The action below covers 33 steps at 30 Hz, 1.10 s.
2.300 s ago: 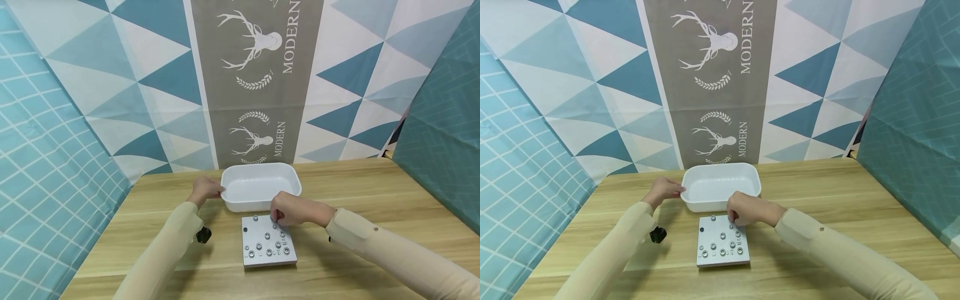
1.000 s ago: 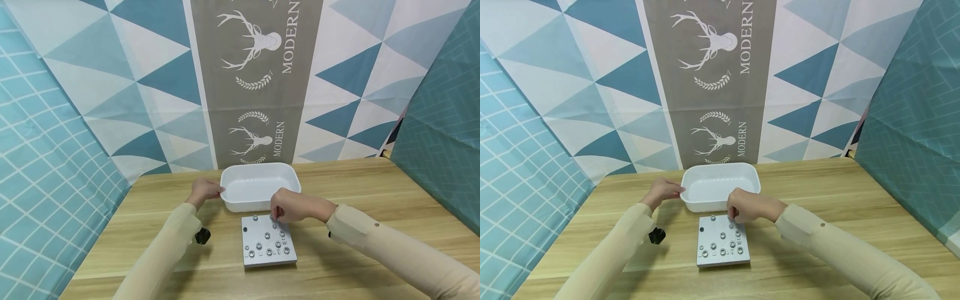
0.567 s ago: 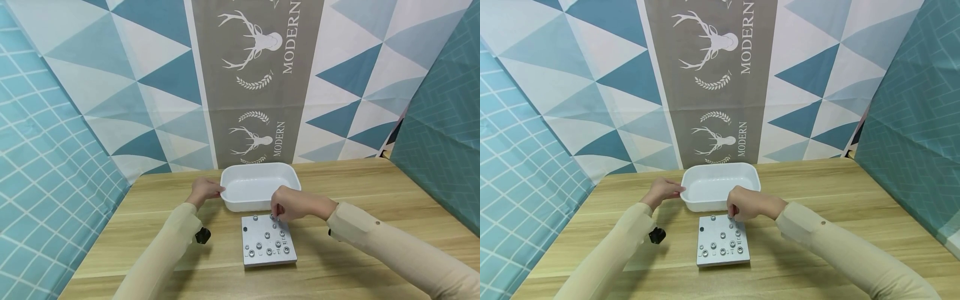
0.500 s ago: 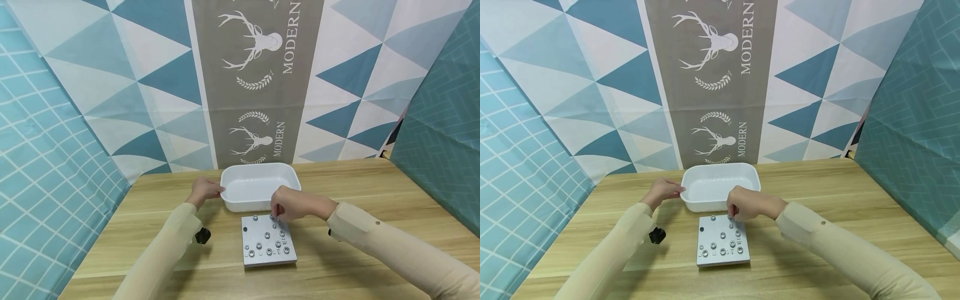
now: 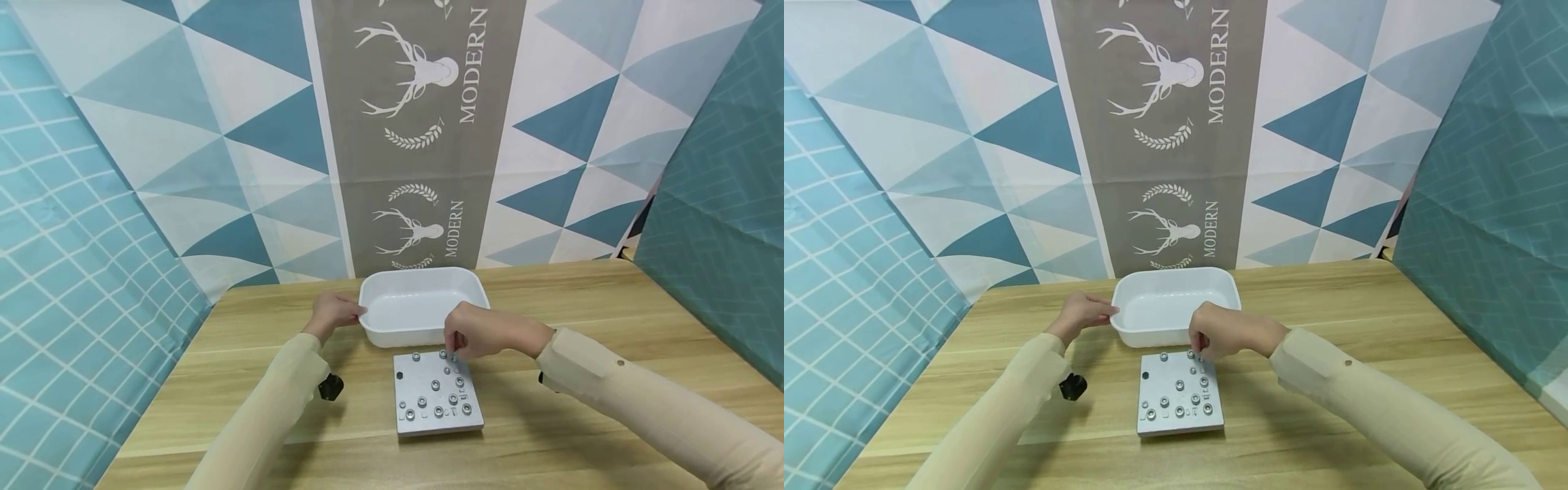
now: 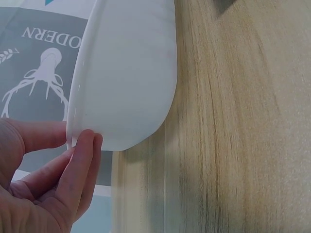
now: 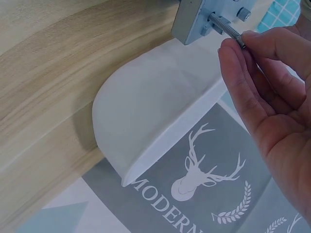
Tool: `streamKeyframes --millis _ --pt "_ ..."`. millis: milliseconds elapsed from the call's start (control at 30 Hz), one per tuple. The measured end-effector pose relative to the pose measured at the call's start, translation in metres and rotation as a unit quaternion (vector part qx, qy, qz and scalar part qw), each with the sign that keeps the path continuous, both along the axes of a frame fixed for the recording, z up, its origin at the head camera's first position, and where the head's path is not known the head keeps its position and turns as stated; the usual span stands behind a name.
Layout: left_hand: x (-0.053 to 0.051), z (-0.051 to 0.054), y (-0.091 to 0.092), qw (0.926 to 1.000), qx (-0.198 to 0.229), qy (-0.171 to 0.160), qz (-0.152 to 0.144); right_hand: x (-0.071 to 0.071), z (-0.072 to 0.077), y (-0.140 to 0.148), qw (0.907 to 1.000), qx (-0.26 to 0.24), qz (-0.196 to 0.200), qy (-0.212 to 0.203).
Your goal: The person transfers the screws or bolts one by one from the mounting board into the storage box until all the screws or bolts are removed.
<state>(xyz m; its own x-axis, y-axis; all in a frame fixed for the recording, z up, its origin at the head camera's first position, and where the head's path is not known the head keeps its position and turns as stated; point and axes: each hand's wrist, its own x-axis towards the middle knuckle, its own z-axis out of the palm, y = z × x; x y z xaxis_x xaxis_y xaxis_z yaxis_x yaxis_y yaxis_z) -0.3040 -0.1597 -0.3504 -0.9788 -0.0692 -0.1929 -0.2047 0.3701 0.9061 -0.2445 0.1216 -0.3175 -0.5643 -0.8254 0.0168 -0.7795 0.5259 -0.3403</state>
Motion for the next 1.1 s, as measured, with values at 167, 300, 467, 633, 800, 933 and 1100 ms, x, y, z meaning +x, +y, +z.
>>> streamKeyframes --millis 167,300,467,633,800,933,1100 --pt "-0.0004 -0.0021 -0.0007 1.0 -0.002 0.002 0.001 0.0007 0.0012 -0.0017 1.0 0.002 0.001 0.006" --pt "0.0004 -0.0023 -0.0007 1.0 -0.002 0.002 0.002 0.0012 -0.0001 -0.0026 0.9999 0.012 -0.003 0.004" --pt "0.0008 -0.0026 -0.0006 1.0 0.001 0.001 0.004 0.0008 -0.0022 -0.003 0.9998 0.016 -0.003 0.006" --pt "0.0018 -0.0022 -0.0005 0.9999 -0.009 0.002 0.005 -0.0002 -0.0018 -0.0041 0.9998 0.01 0.005 0.017" --pt "0.0018 -0.0019 -0.0001 0.9999 -0.011 0.001 0.006 0.0003 -0.0004 -0.0045 0.9998 0.009 0.005 0.016" --pt "0.0019 -0.0021 -0.0002 0.9999 -0.011 -0.001 0.005 0.0011 -0.0002 -0.0042 0.9999 0.011 0.001 0.01" --pt "0.0016 -0.0022 0.0 0.9998 -0.018 -0.002 0.005 0.0015 0.0012 -0.0031 0.9999 0.007 -0.001 0.012"
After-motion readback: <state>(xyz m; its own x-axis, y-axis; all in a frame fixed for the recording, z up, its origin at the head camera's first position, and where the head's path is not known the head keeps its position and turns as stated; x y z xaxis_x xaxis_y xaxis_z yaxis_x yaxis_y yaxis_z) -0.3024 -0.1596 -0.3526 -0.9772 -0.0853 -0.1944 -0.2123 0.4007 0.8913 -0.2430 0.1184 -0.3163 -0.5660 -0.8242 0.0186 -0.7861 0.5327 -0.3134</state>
